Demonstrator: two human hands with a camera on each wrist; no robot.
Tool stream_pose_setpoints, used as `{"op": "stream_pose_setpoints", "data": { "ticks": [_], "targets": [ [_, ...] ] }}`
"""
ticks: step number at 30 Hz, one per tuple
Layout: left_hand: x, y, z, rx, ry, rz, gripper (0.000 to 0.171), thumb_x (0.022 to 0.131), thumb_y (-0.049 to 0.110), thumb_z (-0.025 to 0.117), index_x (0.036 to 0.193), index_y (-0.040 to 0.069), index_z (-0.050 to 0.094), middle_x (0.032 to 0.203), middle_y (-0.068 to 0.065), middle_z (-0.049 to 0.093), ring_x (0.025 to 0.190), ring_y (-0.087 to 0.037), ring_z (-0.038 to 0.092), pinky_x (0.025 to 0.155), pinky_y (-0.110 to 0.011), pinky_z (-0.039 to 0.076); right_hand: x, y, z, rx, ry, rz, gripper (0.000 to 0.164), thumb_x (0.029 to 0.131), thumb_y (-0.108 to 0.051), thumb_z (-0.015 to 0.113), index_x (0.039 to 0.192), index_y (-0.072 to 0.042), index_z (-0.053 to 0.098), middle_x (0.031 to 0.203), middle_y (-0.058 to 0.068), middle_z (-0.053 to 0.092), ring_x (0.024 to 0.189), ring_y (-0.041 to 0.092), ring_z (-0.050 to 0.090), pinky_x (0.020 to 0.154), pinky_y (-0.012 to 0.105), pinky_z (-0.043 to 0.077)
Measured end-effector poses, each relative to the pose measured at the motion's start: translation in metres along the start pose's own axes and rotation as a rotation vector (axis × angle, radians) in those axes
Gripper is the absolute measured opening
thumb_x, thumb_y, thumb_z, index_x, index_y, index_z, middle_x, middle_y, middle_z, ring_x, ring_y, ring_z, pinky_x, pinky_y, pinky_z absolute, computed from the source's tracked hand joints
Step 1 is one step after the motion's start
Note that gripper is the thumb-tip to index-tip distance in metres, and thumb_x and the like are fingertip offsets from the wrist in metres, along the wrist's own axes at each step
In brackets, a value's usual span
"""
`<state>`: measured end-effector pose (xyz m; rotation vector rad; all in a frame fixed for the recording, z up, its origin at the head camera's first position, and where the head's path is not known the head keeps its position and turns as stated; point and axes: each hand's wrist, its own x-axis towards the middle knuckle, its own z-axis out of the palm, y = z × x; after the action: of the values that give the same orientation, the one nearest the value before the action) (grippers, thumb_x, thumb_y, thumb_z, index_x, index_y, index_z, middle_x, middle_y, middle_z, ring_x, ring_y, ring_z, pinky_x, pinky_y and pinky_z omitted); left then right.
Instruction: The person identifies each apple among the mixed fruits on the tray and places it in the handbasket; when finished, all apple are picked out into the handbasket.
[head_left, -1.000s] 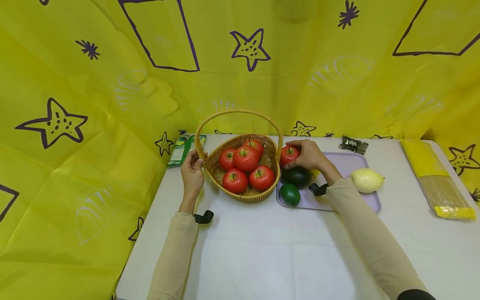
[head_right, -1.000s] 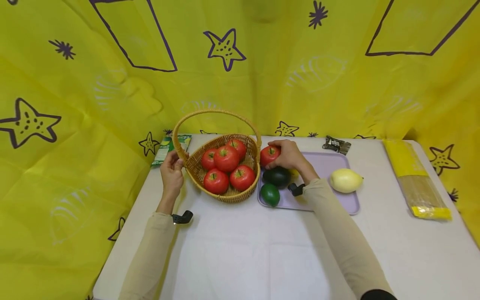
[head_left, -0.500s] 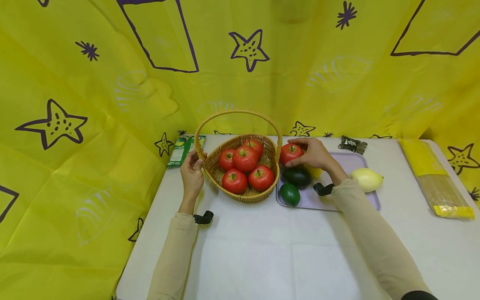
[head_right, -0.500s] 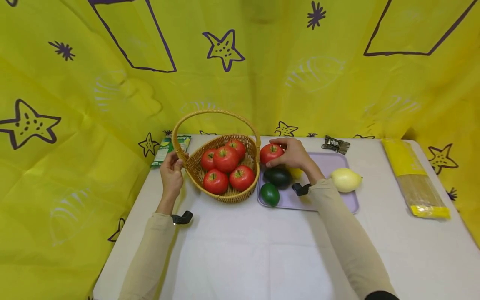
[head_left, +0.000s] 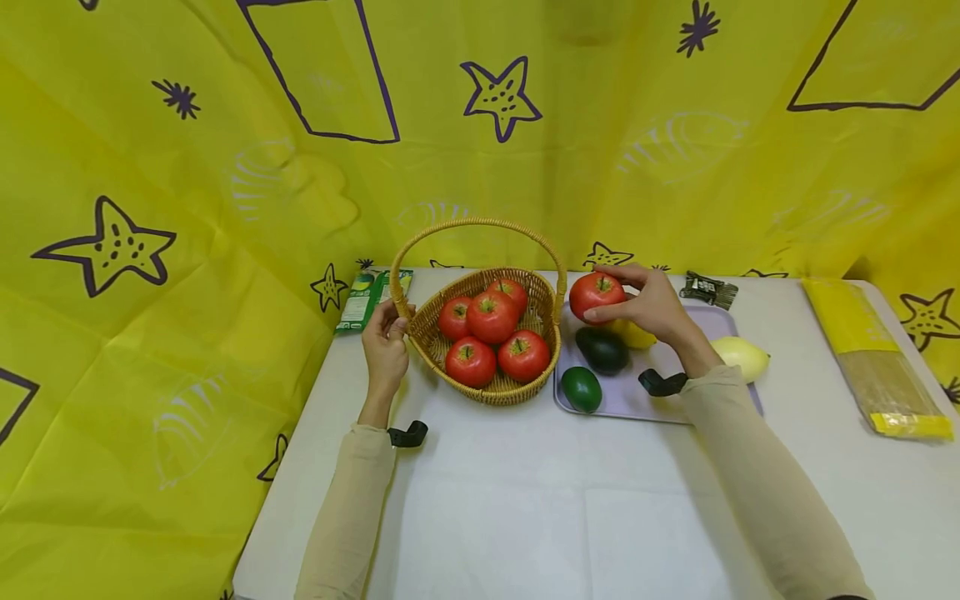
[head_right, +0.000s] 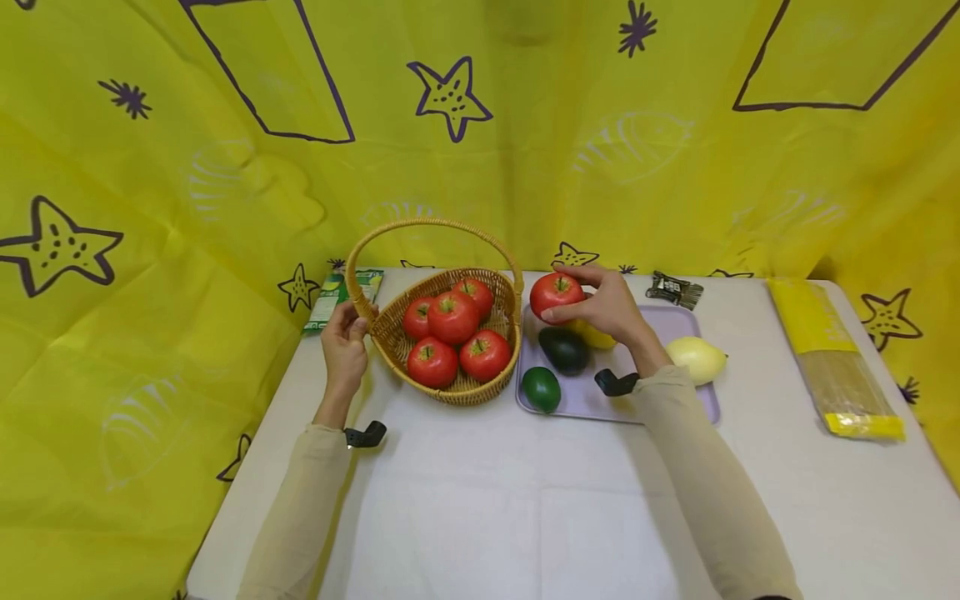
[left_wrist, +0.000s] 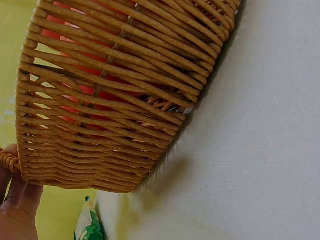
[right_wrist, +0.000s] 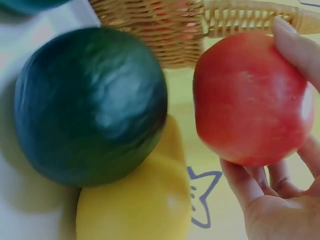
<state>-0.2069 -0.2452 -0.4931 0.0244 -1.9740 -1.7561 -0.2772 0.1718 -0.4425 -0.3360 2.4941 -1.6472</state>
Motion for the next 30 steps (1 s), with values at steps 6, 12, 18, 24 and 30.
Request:
{"op": "stream_pose_setpoints", "data": {
  "ticks": [6,12,18,24,30],
  "targets": [
    [0.0,0.0,-0.001,0.007,0.005,0.0,0.028,0.106,0.0,0.057,0.132,-0.007,0.065,0.121,-0.031,0.071,0.105,-0.011,0.066,0.086,-0.019,0.052,-0.009,-0.011,-0.001,0.127,0.007,0.019,0.069,0.082,-0.015,0.093,0.146,-0.011,0.066,0.149,0.01,0.06,0.126,0.021,0.057,0.091,0.016,0.055],
    [0.0,-0.001,0.0,0.009,0.007,0.0,0.028,0.105,-0.002,0.057,0.132,-0.007,0.065,0.12,-0.032,0.071,0.104,-0.011,0.066,0.085,-0.019,0.052,-0.016,-0.023,-0.001,0.214,-0.005,0.005,0.066,0.083,-0.008,0.091,0.144,-0.01,0.067,0.145,0.001,0.066,0.123,0.019,0.06,0.092,0.019,0.058],
    [0.0,-0.002,0.0,0.013,0.002,0.005,0.027,0.105,-0.004,0.057,0.131,-0.007,0.065,0.12,-0.031,0.071,0.104,-0.009,0.067,0.086,-0.018,0.053,-0.027,-0.035,0.002,0.296,-0.022,-0.018,0.066,0.079,0.003,0.09,0.141,-0.006,0.069,0.137,-0.005,0.072,0.116,0.015,0.069,0.092,0.022,0.06],
    [0.001,-0.002,0.0,0.005,0.004,-0.004,0.028,0.105,-0.006,0.056,0.132,-0.007,0.064,0.121,-0.032,0.071,0.107,-0.014,0.067,0.087,-0.018,0.053,-0.038,-0.041,0.007,0.357,-0.067,-0.096,0.068,0.074,0.012,0.09,0.138,0.001,0.069,0.135,-0.002,0.074,0.108,0.015,0.075,0.091,0.026,0.061],
    [0.0,-0.002,0.0,0.006,0.01,-0.013,0.029,0.105,-0.007,0.055,0.133,-0.007,0.064,0.121,-0.032,0.071,0.107,-0.018,0.067,0.087,-0.017,0.052,-0.047,-0.044,0.021,0.417,-0.143,-0.184,0.066,0.076,0.015,0.086,0.139,0.005,0.067,0.13,-0.004,0.076,0.107,0.017,0.075,0.091,0.028,0.062]
  ]
}}
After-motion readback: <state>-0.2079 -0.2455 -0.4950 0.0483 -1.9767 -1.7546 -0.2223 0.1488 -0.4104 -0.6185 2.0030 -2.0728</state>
